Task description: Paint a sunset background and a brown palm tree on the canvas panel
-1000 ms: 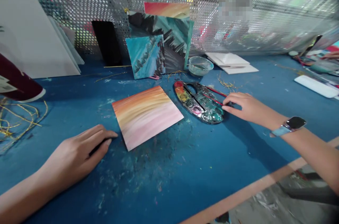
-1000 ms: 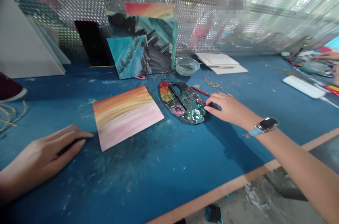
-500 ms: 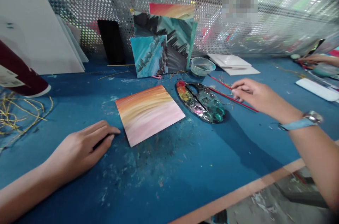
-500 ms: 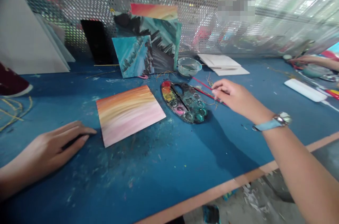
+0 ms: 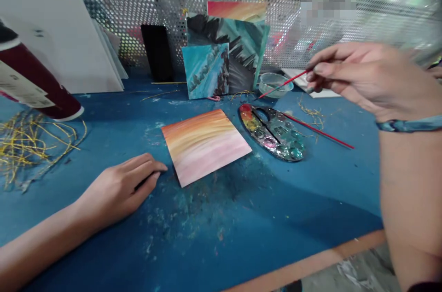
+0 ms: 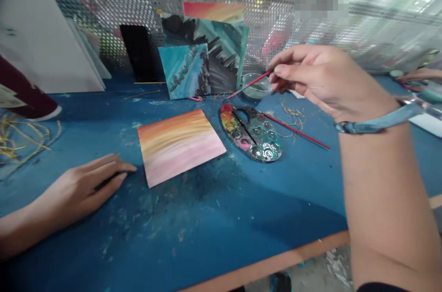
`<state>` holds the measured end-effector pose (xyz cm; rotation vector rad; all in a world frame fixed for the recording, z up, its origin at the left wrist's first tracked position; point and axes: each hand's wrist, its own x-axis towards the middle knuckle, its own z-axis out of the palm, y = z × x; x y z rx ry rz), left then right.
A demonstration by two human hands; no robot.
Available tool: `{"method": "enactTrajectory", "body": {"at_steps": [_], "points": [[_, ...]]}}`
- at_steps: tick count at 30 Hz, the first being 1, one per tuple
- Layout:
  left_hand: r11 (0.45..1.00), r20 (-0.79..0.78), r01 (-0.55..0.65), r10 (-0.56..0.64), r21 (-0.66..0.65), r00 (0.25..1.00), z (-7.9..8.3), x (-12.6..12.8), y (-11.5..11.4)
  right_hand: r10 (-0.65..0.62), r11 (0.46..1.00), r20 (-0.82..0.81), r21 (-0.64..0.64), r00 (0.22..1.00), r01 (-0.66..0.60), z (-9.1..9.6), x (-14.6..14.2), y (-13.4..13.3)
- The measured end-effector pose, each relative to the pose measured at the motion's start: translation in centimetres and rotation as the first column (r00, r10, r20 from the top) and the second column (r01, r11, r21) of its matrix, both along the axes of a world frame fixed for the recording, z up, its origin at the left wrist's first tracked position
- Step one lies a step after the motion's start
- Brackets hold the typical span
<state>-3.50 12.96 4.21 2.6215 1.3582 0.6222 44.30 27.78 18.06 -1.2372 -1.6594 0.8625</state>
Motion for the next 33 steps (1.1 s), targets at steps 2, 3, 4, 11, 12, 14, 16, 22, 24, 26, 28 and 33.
{"method": "enactTrajectory", "body": {"at_steps": [2, 3, 4, 11, 12, 14, 16, 22, 24, 26, 28, 33], "points": [[1.0, -0.012, 0.018, -0.017, 0.015, 1.0, 0.2, 0.0, -0.1, 0.011, 1.0, -0.026, -0.01, 1.0, -0.011, -1.0, 0.2, 0.1], [0.999, -0.015, 0.029, -0.029, 0.024, 0.999, 0.4, 0.0, -0.1, 0.024, 0.999, -0.02, -0.027, 1.0, -0.024, -1.4, 0.6, 0.1], [0.999, -0.017, 0.045, -0.044, 0.032, 0.999, 0.5, 0.0, 0.0, 0.041, 0.998, -0.005, -0.048, 0.999, -0.041, -1.8, 1.0, 0.1], [0.991, -0.015, 0.092, -0.091, 0.1, 0.996, 0.8, -0.1, 0.1, 0.04, 0.997, 0.213, 0.059, 0.976, -0.054, -2.4, 1.0, -1.6], [0.991, -0.015, 0.084, -0.082, 0.102, 0.996, 0.7, -0.1, 0.0, 0.028, 0.996, 0.297, 0.077, 0.954, -0.053, -2.5, 0.4, -1.9], [0.994, -0.021, 0.066, -0.064, 0.09, 0.998, 0.5, -0.1, -0.2, 0.037, 0.996, 0.449, 0.061, 0.893, -0.072, -2.9, -0.9, -2.4], [0.996, -0.027, 0.053, -0.051, 0.069, 0.998, 0.4, -0.2, -0.4, 0.111, 0.994, 0.52, -0.036, 0.847, -0.108, -3.4, -1.7, -2.5], [0.999, -0.016, 0.034, -0.033, 0.035, 0.999, 0.1, -0.6, -0.8, 0.104, 0.993, 0.435, -0.09, 0.895, -0.071, -4.0, -1.5, -1.7], [0.999, -0.008, 0.028, -0.028, 0.028, 1.0, -0.2, -0.8, -0.8, 0.02, 1.0, 0.451, -0.019, 0.892, -0.013, -3.9, -1.2, -1.7], [1.0, -0.009, 0.019, -0.019, 0.023, 1.0, -0.4, -1.1, -0.8, -0.015, 0.999, 0.491, 0.033, 0.871, -0.001, -3.9, -1.2, -1.8], [0.999, -0.015, 0.019, -0.019, 0.029, 1.0, -0.6, -1.3, -0.8, 0.009, 0.999, 0.531, 0.04, 0.847, -0.036, -4.1, -1.4, -1.8], [0.997, 0.004, 0.064, -0.065, 0.052, 0.998, -0.6, -1.5, -0.5, 0.209, 0.973, 0.382, -0.171, 0.9, -0.154, -4.7, -1.5, -1.3]]}}
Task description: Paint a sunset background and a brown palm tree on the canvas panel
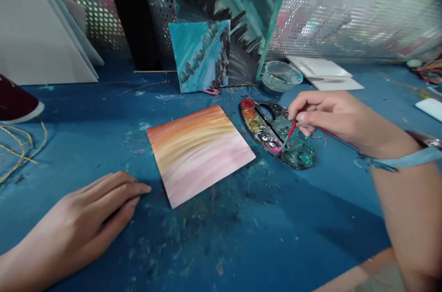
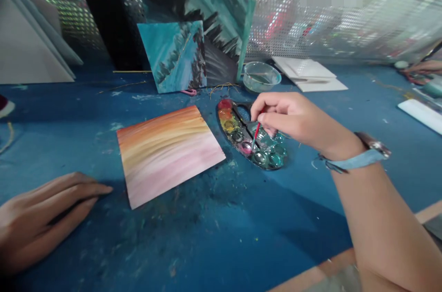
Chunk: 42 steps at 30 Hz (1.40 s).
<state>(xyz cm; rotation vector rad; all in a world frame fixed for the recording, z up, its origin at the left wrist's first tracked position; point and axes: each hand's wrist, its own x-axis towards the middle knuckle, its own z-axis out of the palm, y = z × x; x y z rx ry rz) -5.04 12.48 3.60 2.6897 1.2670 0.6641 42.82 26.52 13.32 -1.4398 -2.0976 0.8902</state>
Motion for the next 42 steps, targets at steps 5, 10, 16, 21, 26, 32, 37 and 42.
{"method": "enactTrajectory", "body": {"at_steps": [5, 10, 16, 21, 26, 32, 37, 42], "points": [[1.0, 0.015, -0.004, 0.004, -0.002, 1.0, -0.1, 0.0, 0.1, 0.015, 0.987, -0.116, -0.156, 0.993, -0.033, -0.6, 0.7, 0.8], [1.0, 0.031, -0.021, 0.021, -0.02, 0.999, 0.2, 0.2, -0.1, -0.005, 0.996, -0.08, -0.092, 0.997, -0.003, -0.8, 1.2, 1.4], [0.995, 0.047, -0.059, 0.063, -0.074, 0.997, 0.6, 0.6, -0.3, 0.029, 0.991, -0.147, -0.122, 0.989, -0.047, -0.8, 1.0, 1.3], [0.996, 0.038, -0.042, 0.045, -0.074, 0.998, 0.6, 0.5, -0.3, 0.037, 0.98, -0.074, -0.194, 0.997, -0.051, -1.0, 0.9, 1.4], [0.995, 0.028, -0.061, 0.064, -0.081, 0.998, 0.6, 0.7, -0.6, 0.013, 0.99, -0.05, -0.138, 0.999, -0.02, -1.2, 1.0, 1.5], [0.998, 0.017, -0.037, 0.038, -0.052, 0.999, 0.4, 0.5, -0.3, 0.03, 0.988, -0.036, -0.147, 0.999, -0.035, -1.3, 0.8, 1.4], [0.996, 0.033, -0.057, 0.059, -0.071, 0.998, 0.4, 0.5, -0.4, 0.004, 0.994, -0.06, -0.107, 0.998, -0.011, -1.1, 0.8, 1.3], [0.995, 0.027, -0.067, 0.07, -0.073, 0.997, 0.6, 0.7, -0.6, 0.027, 0.992, -0.036, -0.125, 0.999, -0.032, -1.0, 0.8, 1.3]]}}
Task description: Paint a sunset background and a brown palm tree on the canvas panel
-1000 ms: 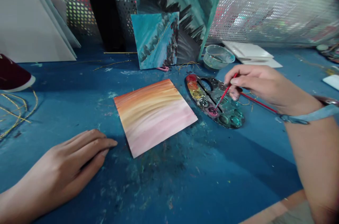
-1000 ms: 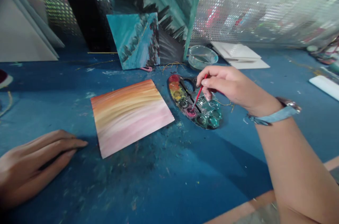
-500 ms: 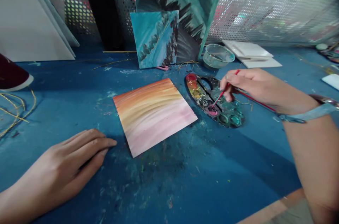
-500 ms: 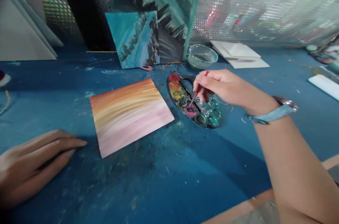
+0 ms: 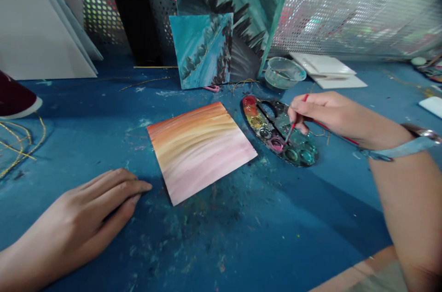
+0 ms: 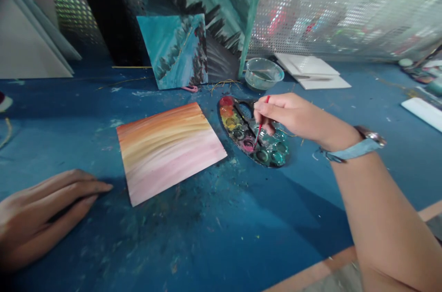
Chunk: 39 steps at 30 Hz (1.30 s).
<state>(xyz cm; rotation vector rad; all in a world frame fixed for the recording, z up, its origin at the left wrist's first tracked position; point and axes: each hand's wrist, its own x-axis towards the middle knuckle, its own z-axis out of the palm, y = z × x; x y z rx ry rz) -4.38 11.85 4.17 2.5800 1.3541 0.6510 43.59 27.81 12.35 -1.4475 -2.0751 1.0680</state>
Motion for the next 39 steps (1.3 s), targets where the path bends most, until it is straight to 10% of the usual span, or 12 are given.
{"method": "enactTrajectory", "body": {"at_steps": [39], "points": [[0.998, -0.052, 0.056, -0.054, 0.036, 0.997, -0.2, -0.5, 0.2, 0.046, 0.996, -0.094, -0.073, 0.994, -0.053, -0.4, 1.7, 1.4]]}}
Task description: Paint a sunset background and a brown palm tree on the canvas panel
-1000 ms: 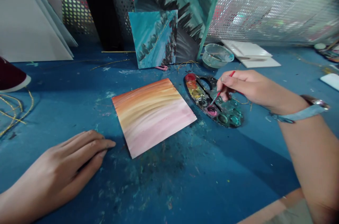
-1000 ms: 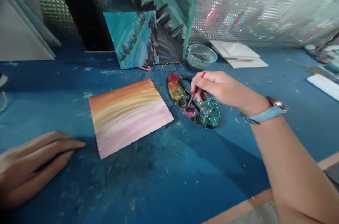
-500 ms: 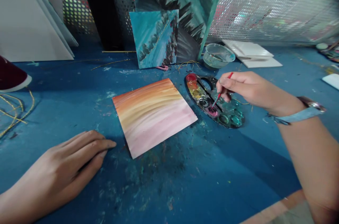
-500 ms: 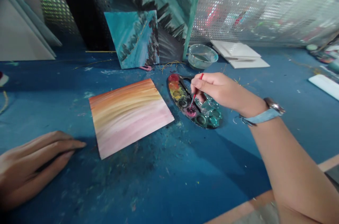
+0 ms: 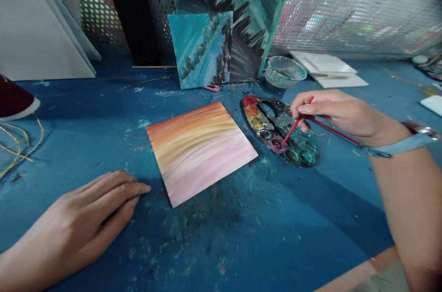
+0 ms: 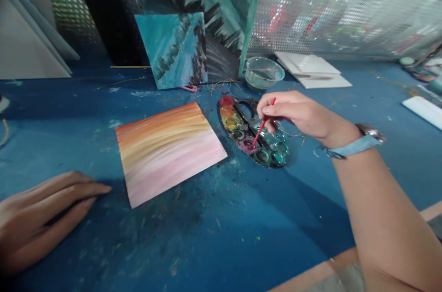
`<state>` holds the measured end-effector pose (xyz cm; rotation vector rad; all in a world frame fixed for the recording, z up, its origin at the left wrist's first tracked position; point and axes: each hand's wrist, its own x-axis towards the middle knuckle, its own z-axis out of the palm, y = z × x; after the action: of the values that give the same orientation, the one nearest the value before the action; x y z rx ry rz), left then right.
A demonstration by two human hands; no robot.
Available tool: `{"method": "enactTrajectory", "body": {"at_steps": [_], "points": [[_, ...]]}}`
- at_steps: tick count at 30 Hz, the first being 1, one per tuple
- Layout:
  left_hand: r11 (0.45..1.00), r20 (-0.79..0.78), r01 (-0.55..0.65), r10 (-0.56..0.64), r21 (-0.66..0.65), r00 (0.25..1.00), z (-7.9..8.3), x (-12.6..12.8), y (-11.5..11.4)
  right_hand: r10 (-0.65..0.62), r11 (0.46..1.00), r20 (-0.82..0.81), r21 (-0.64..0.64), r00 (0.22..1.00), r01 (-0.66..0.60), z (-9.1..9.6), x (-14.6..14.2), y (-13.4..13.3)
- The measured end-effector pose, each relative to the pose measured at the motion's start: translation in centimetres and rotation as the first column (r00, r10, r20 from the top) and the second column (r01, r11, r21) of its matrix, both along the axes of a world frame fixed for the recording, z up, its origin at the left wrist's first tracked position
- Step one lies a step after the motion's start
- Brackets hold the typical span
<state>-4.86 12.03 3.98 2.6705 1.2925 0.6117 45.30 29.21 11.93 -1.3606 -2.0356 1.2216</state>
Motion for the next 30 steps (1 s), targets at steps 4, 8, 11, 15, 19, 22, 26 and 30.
{"method": "enactTrajectory", "body": {"at_steps": [4, 8, 11, 15, 19, 22, 26, 30], "points": [[0.998, -0.008, 0.041, -0.041, 0.041, 0.999, -0.3, -0.4, 0.3, -0.006, 0.998, -0.015, 0.07, 1.0, 0.007, -0.1, 0.4, 0.3], [0.999, -0.025, 0.026, -0.025, 0.037, 0.999, -0.2, -0.2, 0.4, 0.03, 0.995, -0.017, 0.093, 0.999, -0.028, 0.2, 0.2, 0.1], [1.0, -0.043, 0.002, -0.002, 0.019, 0.999, 0.0, -0.1, 0.2, 0.011, 0.989, -0.022, 0.148, 1.0, -0.008, 0.1, 0.1, 0.0], [1.0, -0.024, 0.006, -0.006, 0.018, 1.0, 0.0, -0.2, 0.1, -0.13, 0.91, -0.129, 0.379, 0.983, 0.17, -0.4, 1.0, 0.4], [1.0, 0.006, 0.015, -0.015, 0.012, 1.0, -0.4, -0.4, 0.4, -0.253, 0.741, -0.234, 0.577, 0.939, 0.343, -1.1, 2.4, 1.6], [0.999, 0.006, 0.012, -0.013, 0.032, 1.0, -0.6, -0.4, 0.5, -0.412, 0.616, -0.205, 0.655, 0.888, 0.437, -1.3, 3.3, 4.0], [0.999, -0.009, -0.007, 0.007, 0.037, 1.0, -0.7, -0.2, 0.3, -0.542, 0.66, -0.028, 0.604, 0.84, 0.446, -0.3, 4.0, 8.4], [0.999, 0.013, -0.042, 0.042, 0.016, 0.999, -0.6, 0.2, 0.0, -0.537, 0.747, 0.14, 0.537, 0.832, 0.392, 0.9, 3.6, 11.1]]}}
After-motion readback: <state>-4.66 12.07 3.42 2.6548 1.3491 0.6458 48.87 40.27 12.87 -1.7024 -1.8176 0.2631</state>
